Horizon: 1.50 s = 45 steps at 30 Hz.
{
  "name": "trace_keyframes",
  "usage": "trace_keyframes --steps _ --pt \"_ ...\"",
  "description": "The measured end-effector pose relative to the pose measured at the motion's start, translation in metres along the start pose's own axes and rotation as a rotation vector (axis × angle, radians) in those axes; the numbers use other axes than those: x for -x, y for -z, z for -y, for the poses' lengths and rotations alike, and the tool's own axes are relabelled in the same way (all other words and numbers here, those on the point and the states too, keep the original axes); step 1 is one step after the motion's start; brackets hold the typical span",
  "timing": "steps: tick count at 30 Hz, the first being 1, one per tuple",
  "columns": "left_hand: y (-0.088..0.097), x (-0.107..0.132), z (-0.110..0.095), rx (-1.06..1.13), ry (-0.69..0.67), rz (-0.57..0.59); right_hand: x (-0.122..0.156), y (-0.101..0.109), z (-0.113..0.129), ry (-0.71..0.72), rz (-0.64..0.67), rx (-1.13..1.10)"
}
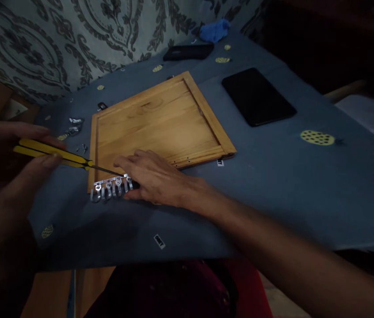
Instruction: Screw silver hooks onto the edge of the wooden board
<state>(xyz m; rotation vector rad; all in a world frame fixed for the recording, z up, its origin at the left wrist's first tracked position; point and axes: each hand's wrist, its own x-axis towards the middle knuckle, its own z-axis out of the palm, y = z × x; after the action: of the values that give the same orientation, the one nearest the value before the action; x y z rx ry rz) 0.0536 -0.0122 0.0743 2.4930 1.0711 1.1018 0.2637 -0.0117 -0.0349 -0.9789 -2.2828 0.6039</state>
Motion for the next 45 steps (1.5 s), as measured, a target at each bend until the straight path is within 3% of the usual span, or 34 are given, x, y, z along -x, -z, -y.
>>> trace_keyframes --steps 3,14,33,45 --pt "-0.002 -0.001 0.003 0.017 0.053 0.004 0.0 -0.001 -0.001 -0.002 -0.009 -0.004" --pt "-0.007 -0.003 0.011 -0.039 -0.065 0.014 0.0 0.001 0.002 0.0 -0.008 -0.02" --pt "-0.007 -0.005 0.006 -0.141 -0.081 0.013 0.001 0.002 0.002 -0.005 0.012 -0.032" --pt "-0.005 -0.002 -0.01 -0.208 0.062 0.078 0.001 0.0 -0.002 -0.005 0.007 -0.014"
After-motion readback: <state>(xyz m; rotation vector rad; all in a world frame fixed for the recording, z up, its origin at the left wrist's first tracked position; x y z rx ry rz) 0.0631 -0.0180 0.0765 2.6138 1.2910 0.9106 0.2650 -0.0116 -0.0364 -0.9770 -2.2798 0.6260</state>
